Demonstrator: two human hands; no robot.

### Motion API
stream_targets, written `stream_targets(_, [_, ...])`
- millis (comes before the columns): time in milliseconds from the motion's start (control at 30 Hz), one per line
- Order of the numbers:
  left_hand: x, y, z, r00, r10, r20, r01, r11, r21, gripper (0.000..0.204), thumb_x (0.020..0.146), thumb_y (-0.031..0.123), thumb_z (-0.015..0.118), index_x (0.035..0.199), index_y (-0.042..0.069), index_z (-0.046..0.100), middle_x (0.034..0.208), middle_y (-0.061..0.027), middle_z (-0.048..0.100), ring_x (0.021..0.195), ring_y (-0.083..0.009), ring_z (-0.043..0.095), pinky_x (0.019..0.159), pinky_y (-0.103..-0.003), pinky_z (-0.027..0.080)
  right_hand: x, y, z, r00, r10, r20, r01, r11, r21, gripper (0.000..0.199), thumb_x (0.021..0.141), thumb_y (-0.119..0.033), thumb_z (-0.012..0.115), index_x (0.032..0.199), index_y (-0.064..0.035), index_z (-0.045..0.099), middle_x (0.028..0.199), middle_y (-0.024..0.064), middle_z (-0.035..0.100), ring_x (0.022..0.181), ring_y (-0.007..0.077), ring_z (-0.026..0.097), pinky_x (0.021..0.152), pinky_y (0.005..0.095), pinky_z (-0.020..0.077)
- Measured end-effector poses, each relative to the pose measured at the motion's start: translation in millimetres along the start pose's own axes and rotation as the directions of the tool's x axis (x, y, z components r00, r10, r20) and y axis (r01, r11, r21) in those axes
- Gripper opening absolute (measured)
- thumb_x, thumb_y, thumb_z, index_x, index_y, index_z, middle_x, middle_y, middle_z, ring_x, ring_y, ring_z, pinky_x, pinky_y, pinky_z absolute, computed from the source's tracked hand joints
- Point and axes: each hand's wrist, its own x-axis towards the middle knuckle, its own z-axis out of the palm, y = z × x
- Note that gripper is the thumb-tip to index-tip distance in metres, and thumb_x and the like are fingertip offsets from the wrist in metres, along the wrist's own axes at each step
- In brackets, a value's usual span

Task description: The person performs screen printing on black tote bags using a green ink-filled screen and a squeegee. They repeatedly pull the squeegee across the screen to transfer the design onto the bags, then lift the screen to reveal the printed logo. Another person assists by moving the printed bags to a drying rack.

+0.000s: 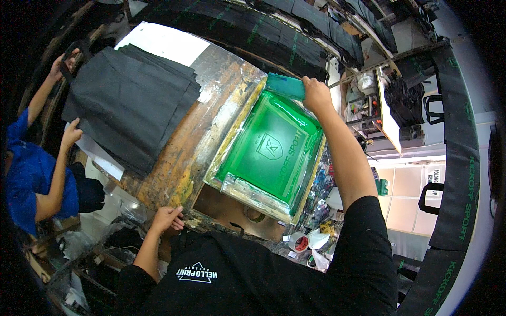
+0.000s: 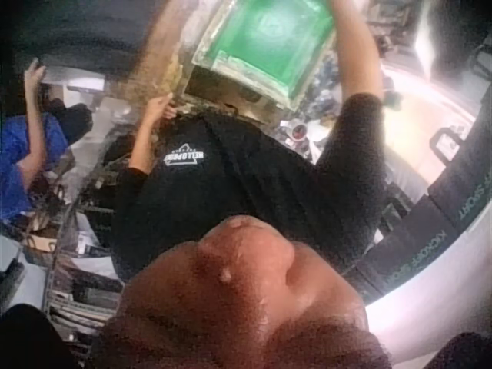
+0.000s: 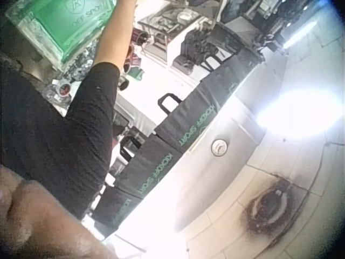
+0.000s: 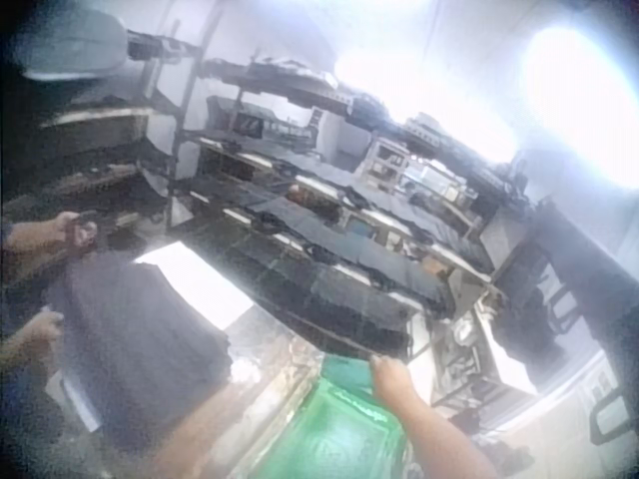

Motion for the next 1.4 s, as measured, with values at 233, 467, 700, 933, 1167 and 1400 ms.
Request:
stream_targets(233, [-3, 5, 2, 1.000, 0.009, -0.008, -0.009, 0.999, 0.039, 0.058, 0.105, 0.047, 0.062, 0.103, -0.012, 0.068, 0.078, -0.0222, 0.075, 0.065, -0.0271, 0.077, 0.054, -0.033, 0.060, 5, -6, -6, 1.000, -0.007, 0.021, 0.008, 1.000, -0.025, 0.029, 0.085, -0.003, 0.067, 0.113, -0.0055, 0.061, 0.106, 0.0198, 0.072, 0.100, 0.0396, 0.073, 0.082, 0.0484, 0.0617])
stream_targets(467, [0, 1, 0, 1.000, 0.024, 0.016, -0.024, 1.000, 0.011, 0.058, 0.105, 0.046, 0.062, 0.103, -0.012, 0.068, 0.079, -0.0226, 0.075, 0.065, -0.0278, 0.076, 0.054, -0.033, 0.060, 7, -6, -8, 0.999, -0.030, 0.016, 0.030, 0.999, -0.043, 0.031, 0.085, -0.003, 0.068, 0.114, -0.0055, 0.061, 0.105, 0.0194, 0.072, 0.099, 0.0392, 0.073, 0.081, 0.0480, 0.0620])
stream_targets(700, [-1, 1, 0, 1.000, 0.005, 0.001, -0.005, 1.000, -0.001, 0.057, 0.105, 0.045, 0.064, 0.103, -0.012, 0.068, 0.080, -0.0230, 0.075, 0.065, -0.0275, 0.076, 0.054, -0.033, 0.061, 10, -5, -6, 1.000, -0.029, 0.007, 0.029, 0.998, -0.052, 0.028, 0.085, -0.004, 0.068, 0.112, -0.0060, 0.061, 0.102, 0.0189, 0.072, 0.097, 0.0393, 0.073, 0.080, 0.0486, 0.0621])
stream_targets(933, [0, 2, 0, 1.000, -0.009, 0.001, 0.009, 1.000, 0.006, 0.057, 0.104, 0.045, 0.064, 0.103, -0.012, 0.068, 0.080, -0.0234, 0.075, 0.065, -0.0275, 0.076, 0.054, -0.033, 0.061, 8, -2, -4, 1.000, -0.030, -0.003, 0.030, 0.998, -0.054, 0.027, 0.084, -0.005, 0.068, 0.111, -0.0059, 0.061, 0.102, 0.0189, 0.072, 0.096, 0.0399, 0.073, 0.079, 0.0493, 0.0623])
stream_targets(1167, [-1, 3, 0, 1.000, -0.003, 0.004, 0.003, 1.000, 0.009, 0.058, 0.104, 0.045, 0.064, 0.103, -0.012, 0.068, 0.079, -0.0232, 0.075, 0.065, -0.0276, 0.076, 0.054, -0.033, 0.061, 6, -2, -13, 0.996, 0.003, 0.088, 0.001, 0.999, -0.037, 0.032, 0.083, -0.005, 0.070, 0.115, -0.0059, 0.061, 0.106, 0.0196, 0.073, 0.099, 0.0401, 0.074, 0.081, 0.0497, 0.0621])
stream_targets(1400, [-2, 4, 0, 1.000, 0.004, 0.008, -0.004, 1.000, 0.014, 0.058, 0.104, 0.047, 0.064, 0.104, -0.011, 0.068, 0.080, -0.0221, 0.075, 0.065, -0.0270, 0.076, 0.055, -0.034, 0.061, 5, 0, -15, 0.995, 0.012, 0.094, -0.009, 0.999, -0.034, 0.035, 0.083, -0.005, 0.070, 0.117, -0.0070, 0.062, 0.106, 0.0192, 0.074, 0.099, 0.0390, 0.074, 0.083, 0.0488, 0.0619])
